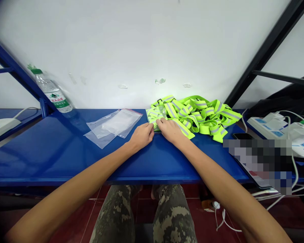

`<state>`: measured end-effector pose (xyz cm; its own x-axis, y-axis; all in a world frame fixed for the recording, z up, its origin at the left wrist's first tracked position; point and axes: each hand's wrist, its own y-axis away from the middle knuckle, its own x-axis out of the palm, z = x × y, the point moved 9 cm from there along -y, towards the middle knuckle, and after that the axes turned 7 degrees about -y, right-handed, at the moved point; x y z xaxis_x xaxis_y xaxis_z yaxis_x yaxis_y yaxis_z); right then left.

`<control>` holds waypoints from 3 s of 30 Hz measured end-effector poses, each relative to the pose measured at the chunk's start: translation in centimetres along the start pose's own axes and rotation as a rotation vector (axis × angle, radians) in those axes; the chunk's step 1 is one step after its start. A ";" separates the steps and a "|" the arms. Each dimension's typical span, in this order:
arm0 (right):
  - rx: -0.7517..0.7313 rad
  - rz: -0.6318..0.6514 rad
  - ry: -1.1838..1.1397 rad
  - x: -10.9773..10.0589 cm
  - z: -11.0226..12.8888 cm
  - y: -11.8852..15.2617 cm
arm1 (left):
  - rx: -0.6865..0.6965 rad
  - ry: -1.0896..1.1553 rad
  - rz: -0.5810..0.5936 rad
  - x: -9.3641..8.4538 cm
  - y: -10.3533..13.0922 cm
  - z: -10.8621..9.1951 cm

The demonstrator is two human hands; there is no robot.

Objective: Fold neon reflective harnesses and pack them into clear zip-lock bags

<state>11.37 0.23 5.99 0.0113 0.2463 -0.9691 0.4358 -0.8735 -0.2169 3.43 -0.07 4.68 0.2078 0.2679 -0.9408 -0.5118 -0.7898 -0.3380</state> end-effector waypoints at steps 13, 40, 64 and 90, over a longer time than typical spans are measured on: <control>-0.040 -0.149 -0.308 0.7 -2.7 -0.4 | -0.027 0.162 -0.098 -0.3 0.2 1.3; -0.150 -0.482 -0.380 -2.9 -2.1 3.6 | -0.147 0.802 -0.086 -0.4 -0.9 5.4; 0.163 -0.731 -1.199 -3.8 -5.3 3.7 | -0.182 0.750 -0.371 -6.8 -1.0 3.7; -0.044 -0.195 -1.378 -1.1 -1.5 1.8 | -0.390 1.396 0.220 -1.9 -0.6 3.6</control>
<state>13.49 -1.04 6.84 -0.9267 -0.2687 -0.2626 0.3555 -0.8533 -0.3814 0.32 1.93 6.57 0.8936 -0.4363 -0.1056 -0.4337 -0.8998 0.0476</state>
